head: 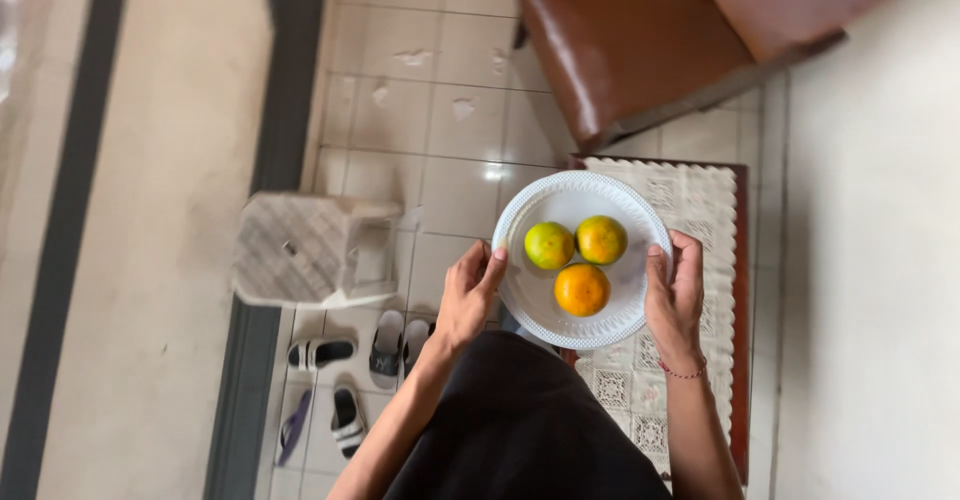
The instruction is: The person carries a lidded teapot resting on a saucer between a small lace-covered table and a tiled counter ledge, repeatedly moving it back and forth. They also carry a plate of oranges and bananas between the table and the counter and set it down in both places.
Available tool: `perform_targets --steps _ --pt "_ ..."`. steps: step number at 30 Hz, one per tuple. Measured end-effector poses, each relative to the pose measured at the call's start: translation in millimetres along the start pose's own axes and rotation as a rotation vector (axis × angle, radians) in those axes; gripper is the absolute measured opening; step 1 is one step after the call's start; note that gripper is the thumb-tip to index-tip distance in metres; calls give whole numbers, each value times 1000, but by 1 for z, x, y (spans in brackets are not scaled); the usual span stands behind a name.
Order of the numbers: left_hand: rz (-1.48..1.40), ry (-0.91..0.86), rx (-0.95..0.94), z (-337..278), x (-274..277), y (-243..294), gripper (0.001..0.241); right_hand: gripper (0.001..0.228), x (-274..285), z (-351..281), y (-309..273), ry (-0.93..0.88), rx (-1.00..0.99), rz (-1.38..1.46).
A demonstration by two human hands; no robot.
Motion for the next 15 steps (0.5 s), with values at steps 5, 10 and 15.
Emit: perform_targets --steps 5,10,15 --pt "-102 246 -6 -59 104 -20 45 26 -111 -28 -51 -197 68 -9" --pt "-111 506 -36 -138 180 -38 43 24 -203 -71 -76 -455 83 27" --pt "-199 767 18 -211 225 -56 39 26 -288 -104 -84 -759 97 121"
Point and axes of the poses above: each hand's wrist, its own z-axis towards the middle knuckle, its own x-axis out of the back of the hand, y = z × x, the point moved 7 cm from there along z, towards the middle knuckle, and after that the axes turned 6 degrees about -x, right-handed, at the moved point
